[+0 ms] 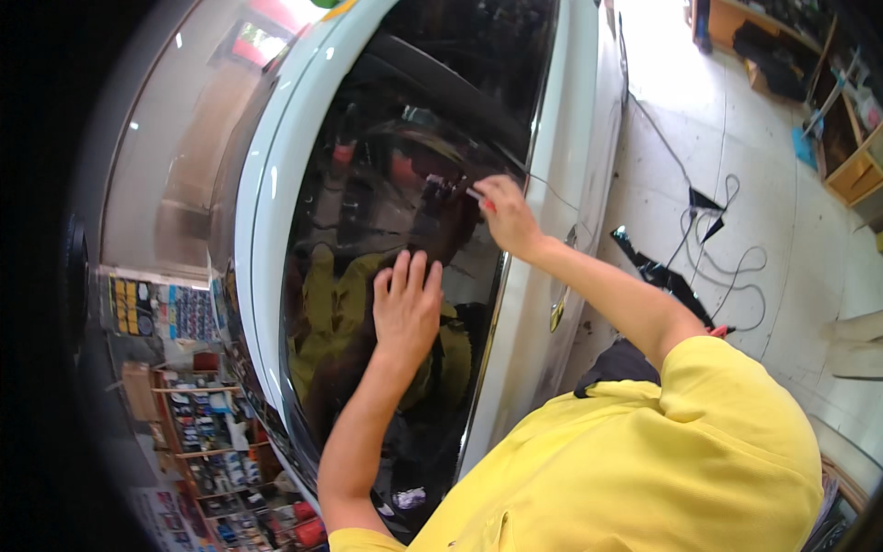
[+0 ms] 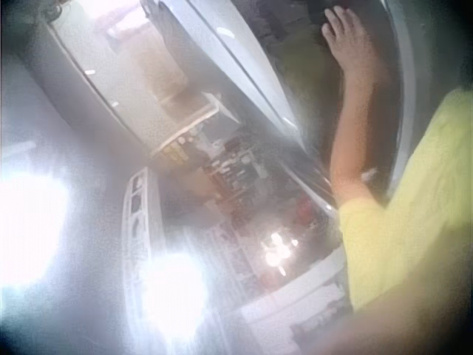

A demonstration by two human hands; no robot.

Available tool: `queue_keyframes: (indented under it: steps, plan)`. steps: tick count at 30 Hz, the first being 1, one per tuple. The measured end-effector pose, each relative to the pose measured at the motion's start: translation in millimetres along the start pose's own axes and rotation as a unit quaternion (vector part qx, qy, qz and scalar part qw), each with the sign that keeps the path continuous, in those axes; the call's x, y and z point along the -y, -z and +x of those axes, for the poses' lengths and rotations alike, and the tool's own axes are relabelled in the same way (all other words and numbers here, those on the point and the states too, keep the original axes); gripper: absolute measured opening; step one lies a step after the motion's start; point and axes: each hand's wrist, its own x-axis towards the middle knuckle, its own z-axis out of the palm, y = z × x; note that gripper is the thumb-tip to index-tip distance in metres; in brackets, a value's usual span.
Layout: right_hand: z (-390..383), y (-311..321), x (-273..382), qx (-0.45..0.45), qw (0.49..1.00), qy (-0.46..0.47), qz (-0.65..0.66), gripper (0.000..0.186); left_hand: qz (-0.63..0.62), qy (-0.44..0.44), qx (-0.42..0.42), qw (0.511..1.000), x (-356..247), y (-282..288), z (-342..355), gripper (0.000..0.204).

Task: The person applies a tint film to a car window. They use a heat gun and squeegee to smooth the film, spray the window with liquid, and trim the edges with a knife. The film is aligned and pressed onto the glass, and excess material is cut away.

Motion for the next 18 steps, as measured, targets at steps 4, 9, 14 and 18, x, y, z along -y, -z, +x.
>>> queue_keyframes:
  steps: [4,9,14,18]
  plan:
    - [33,21,-51,-0.047,0.997,-0.059,-0.011,0.032,-0.016,-0.045,0.007,0.999,31,-6,112,0.051]
    - [51,32,-87,-0.002,0.990,-0.139,-0.033,0.032,0.038,-0.065,0.006,0.997,75,6,199,0.045]
    - [61,42,-114,0.052,0.986,-0.151,0.041,0.020,0.064,-0.080,-0.006,0.995,99,11,225,0.040]
    - [67,54,-121,0.111,0.982,-0.145,0.054,0.023,0.086,-0.070,-0.015,0.994,113,14,232,0.038]
